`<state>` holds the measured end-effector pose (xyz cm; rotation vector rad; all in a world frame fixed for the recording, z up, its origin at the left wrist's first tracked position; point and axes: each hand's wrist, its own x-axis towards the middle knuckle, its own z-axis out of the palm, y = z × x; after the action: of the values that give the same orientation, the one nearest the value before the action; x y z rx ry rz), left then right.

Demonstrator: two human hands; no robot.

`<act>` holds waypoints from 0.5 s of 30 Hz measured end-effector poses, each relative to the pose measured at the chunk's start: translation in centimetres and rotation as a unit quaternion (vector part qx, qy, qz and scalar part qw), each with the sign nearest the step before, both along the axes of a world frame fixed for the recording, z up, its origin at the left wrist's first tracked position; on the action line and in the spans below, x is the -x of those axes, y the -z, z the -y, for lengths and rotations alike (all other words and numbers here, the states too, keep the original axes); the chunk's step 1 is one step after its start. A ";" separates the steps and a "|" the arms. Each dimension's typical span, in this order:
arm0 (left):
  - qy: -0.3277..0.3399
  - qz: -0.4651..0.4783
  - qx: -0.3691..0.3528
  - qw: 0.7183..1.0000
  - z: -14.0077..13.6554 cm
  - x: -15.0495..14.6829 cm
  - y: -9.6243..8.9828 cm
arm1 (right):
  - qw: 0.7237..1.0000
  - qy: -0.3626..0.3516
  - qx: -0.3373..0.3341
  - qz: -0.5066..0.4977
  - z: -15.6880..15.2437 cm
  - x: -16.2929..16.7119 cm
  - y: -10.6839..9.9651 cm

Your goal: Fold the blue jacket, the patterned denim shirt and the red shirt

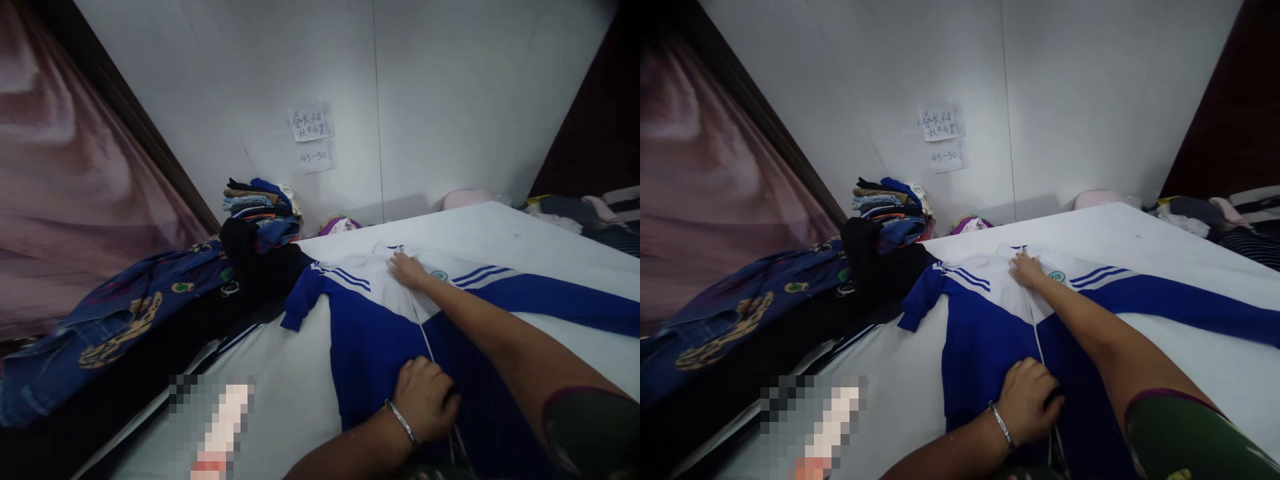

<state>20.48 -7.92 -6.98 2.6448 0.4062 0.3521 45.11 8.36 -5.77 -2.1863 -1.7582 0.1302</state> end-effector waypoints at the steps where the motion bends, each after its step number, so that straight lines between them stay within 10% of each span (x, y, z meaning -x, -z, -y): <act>1: -0.002 -0.002 -0.001 1.000 0.0 0.0 -0.1 | 1.000 0.002 -0.009 -0.003 0.7 -0.1 -0.4; 8: 0.004 0.004 -0.021 1.000 -0.2 0.0 -0.4 | 0.992 0.100 -0.065 -0.029 11.8 -5.0 -1.9; 15: -0.010 0.012 -0.016 1.000 -0.3 -0.1 -1.3 | 0.903 0.415 -0.076 -0.083 28.9 -14.2 -0.6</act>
<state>20.54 -7.60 -5.66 2.6657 0.4227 0.3997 59.29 -20.54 -5.13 -2.5035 -0.6141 -0.0297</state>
